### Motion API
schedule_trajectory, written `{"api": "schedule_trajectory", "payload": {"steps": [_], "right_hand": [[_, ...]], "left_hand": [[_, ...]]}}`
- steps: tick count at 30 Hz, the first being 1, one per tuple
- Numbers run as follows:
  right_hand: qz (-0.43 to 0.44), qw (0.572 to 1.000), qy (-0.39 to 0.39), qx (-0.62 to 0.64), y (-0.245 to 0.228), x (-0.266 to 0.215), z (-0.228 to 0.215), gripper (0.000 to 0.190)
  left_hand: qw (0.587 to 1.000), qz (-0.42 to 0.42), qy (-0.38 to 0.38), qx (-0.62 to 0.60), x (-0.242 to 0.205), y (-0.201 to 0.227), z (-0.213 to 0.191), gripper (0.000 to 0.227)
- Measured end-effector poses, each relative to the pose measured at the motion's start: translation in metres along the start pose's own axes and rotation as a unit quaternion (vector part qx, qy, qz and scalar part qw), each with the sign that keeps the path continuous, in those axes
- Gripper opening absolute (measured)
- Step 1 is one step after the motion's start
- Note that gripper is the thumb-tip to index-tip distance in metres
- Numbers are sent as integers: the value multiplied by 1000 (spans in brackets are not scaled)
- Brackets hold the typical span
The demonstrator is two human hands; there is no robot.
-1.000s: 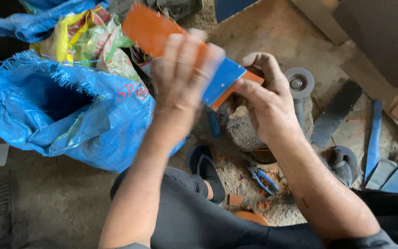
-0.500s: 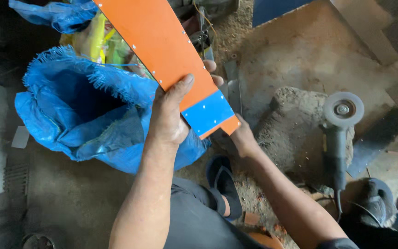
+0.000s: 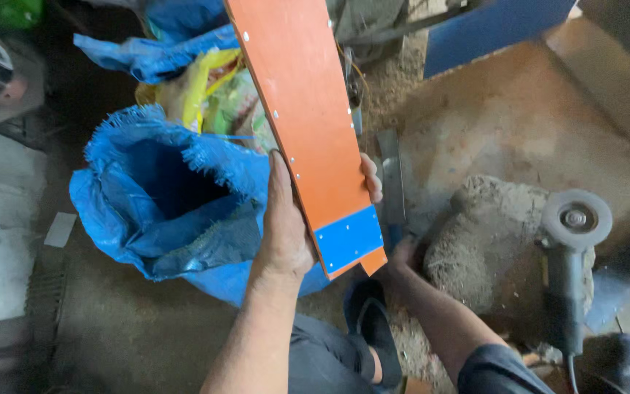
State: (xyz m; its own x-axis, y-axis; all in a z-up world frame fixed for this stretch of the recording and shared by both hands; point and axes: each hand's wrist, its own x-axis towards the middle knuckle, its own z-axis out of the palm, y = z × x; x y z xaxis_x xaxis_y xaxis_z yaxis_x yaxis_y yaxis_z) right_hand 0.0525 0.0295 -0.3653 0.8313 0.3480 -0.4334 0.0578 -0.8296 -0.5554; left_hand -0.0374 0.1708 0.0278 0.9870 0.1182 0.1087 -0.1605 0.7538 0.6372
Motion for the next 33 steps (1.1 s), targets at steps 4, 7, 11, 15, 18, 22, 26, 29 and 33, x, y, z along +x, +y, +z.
{"api": "schedule_trajectory", "payload": {"steps": [4,7,11,15,18,22,26,29,33], "right_hand": [[36,989,-16,141,-12,-1,-14,40],[102,920,-28,378,-8,-30,-23,37],[77,856,32,511,-16,-67,-58,33],[-67,932,158,319,-14,-127,-123,30],[-79,950,190,235,-6,-186,-189,34],[-121,958,249,79,21,-262,-270,38],[-119,955,270,-20,93,-328,-306,48],[-26,968,225,-108,160,-346,-307,57],[-180,931,299,-109,226,-351,-294,67]], "left_hand": [[999,16,16,-32,6,6,-2,82],[997,25,46,-49,12,3,-7,82],[996,58,54,-51,28,1,-8,76],[992,92,62,-52,47,-2,-13,71],[989,116,65,-68,66,-6,-20,68],[979,119,78,-146,87,-10,-32,70],[957,189,168,-139,100,-19,-38,63],[976,134,67,-160,106,-22,-36,76],[970,110,118,-182,105,-28,-25,75]]}}
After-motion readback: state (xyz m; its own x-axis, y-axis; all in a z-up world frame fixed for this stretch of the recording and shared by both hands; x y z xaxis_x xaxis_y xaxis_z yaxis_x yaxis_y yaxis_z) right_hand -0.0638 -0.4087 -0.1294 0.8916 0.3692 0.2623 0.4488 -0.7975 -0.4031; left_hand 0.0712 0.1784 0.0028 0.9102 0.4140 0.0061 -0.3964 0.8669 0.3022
